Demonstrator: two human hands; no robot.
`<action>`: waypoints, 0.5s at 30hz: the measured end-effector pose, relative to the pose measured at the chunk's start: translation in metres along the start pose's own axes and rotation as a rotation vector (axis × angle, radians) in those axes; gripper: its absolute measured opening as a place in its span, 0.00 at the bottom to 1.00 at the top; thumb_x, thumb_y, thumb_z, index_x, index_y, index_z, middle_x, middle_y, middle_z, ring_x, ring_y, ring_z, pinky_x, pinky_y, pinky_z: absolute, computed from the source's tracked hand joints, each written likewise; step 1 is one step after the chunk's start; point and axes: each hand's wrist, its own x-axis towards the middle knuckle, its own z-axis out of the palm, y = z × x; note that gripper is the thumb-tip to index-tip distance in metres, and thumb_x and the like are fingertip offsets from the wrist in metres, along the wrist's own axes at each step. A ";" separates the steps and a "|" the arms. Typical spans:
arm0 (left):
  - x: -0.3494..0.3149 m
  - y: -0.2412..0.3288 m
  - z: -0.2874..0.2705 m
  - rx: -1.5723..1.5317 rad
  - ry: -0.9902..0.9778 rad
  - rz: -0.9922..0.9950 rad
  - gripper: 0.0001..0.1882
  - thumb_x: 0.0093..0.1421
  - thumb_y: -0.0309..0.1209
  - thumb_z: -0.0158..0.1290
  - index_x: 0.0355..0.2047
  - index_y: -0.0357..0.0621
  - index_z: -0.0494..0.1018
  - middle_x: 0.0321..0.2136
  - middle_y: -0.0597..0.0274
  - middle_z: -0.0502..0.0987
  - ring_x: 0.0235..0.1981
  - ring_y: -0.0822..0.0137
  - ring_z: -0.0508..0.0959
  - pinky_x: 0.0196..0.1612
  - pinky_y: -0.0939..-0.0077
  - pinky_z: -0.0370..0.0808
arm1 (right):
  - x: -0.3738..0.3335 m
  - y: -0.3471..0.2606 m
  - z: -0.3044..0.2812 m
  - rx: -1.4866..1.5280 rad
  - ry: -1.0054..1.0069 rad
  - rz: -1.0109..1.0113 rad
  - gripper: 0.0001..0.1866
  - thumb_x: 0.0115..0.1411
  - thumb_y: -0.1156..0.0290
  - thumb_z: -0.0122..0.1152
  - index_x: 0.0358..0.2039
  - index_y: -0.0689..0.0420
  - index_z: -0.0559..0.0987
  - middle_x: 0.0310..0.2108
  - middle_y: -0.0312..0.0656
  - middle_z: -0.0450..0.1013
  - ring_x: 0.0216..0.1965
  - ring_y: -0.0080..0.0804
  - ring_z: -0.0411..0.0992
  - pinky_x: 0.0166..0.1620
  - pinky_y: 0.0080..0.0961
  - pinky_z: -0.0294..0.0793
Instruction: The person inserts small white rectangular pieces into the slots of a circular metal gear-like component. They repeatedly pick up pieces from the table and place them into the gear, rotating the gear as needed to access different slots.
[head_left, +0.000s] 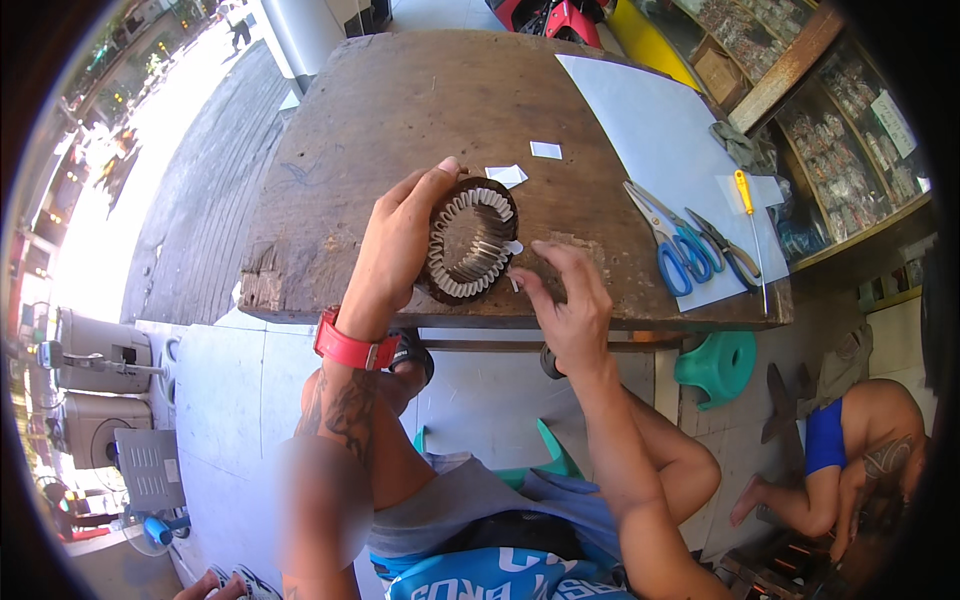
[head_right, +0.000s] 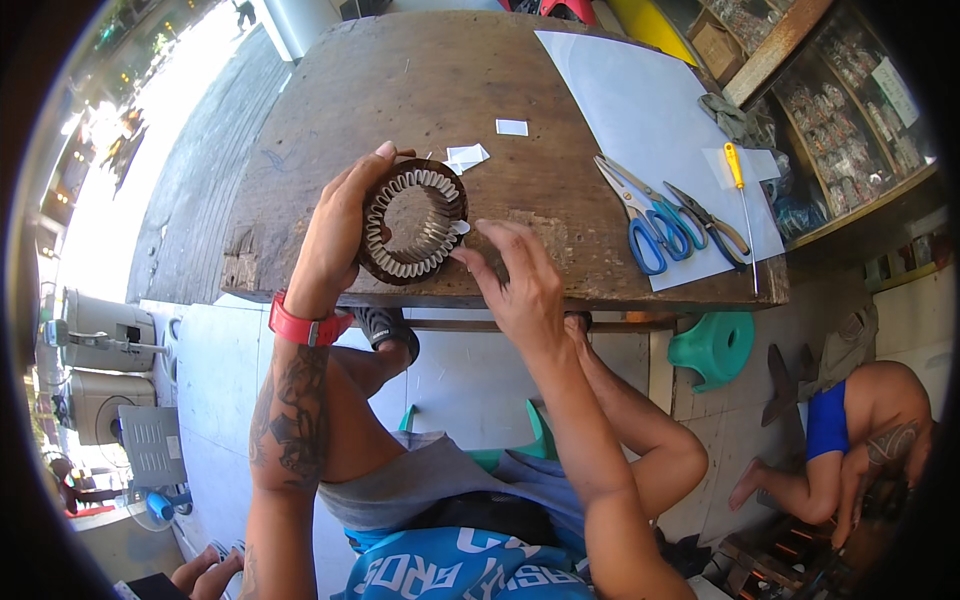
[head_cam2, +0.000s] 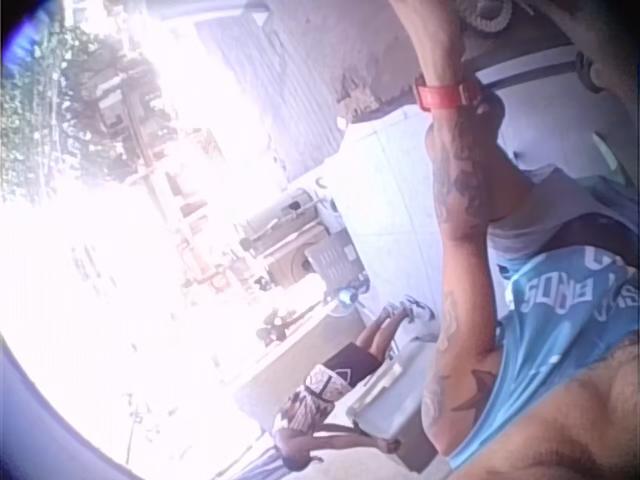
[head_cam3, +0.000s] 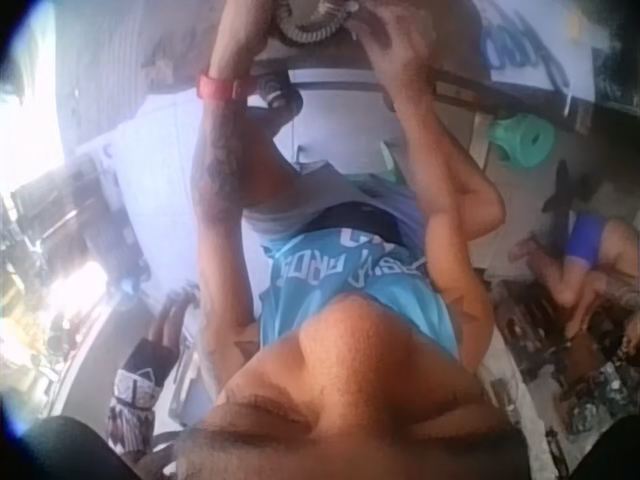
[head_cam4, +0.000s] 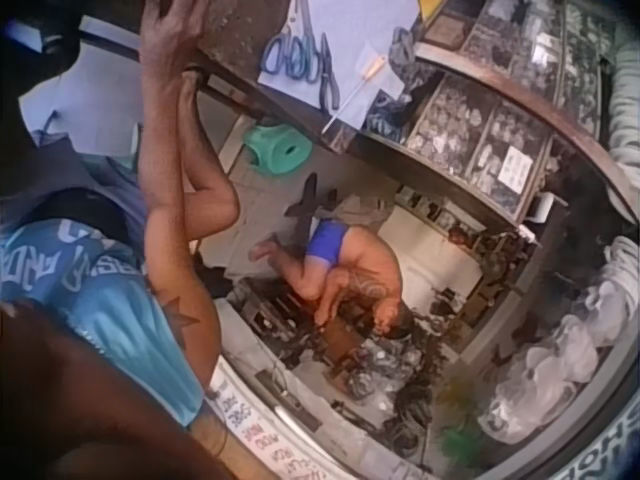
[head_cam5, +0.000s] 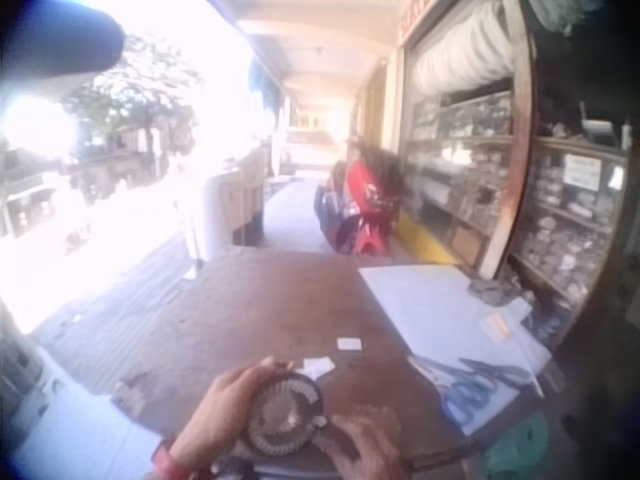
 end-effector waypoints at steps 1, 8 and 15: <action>0.001 0.000 0.000 -0.026 -0.006 -0.021 0.25 0.78 0.45 0.51 0.56 0.30 0.80 0.47 0.53 0.86 0.44 0.68 0.86 0.50 0.74 0.82 | -0.004 -0.004 0.000 -0.021 -0.024 0.018 0.17 0.64 0.66 0.75 0.52 0.57 0.86 0.47 0.42 0.82 0.45 0.45 0.82 0.45 0.39 0.84; 0.002 0.000 0.004 -0.051 0.002 -0.037 0.25 0.78 0.45 0.51 0.54 0.31 0.80 0.46 0.55 0.86 0.42 0.69 0.85 0.49 0.74 0.82 | -0.005 -0.003 0.001 -0.106 -0.130 0.053 0.20 0.71 0.57 0.67 0.55 0.57 0.85 0.51 0.43 0.81 0.48 0.46 0.80 0.50 0.41 0.81; 0.001 -0.003 0.001 -0.054 -0.031 -0.015 0.23 0.78 0.44 0.53 0.53 0.34 0.80 0.44 0.58 0.85 0.41 0.72 0.84 0.43 0.76 0.81 | 0.012 0.010 -0.012 0.077 -0.177 0.255 0.17 0.73 0.60 0.65 0.54 0.58 0.85 0.45 0.49 0.81 0.48 0.50 0.80 0.50 0.42 0.80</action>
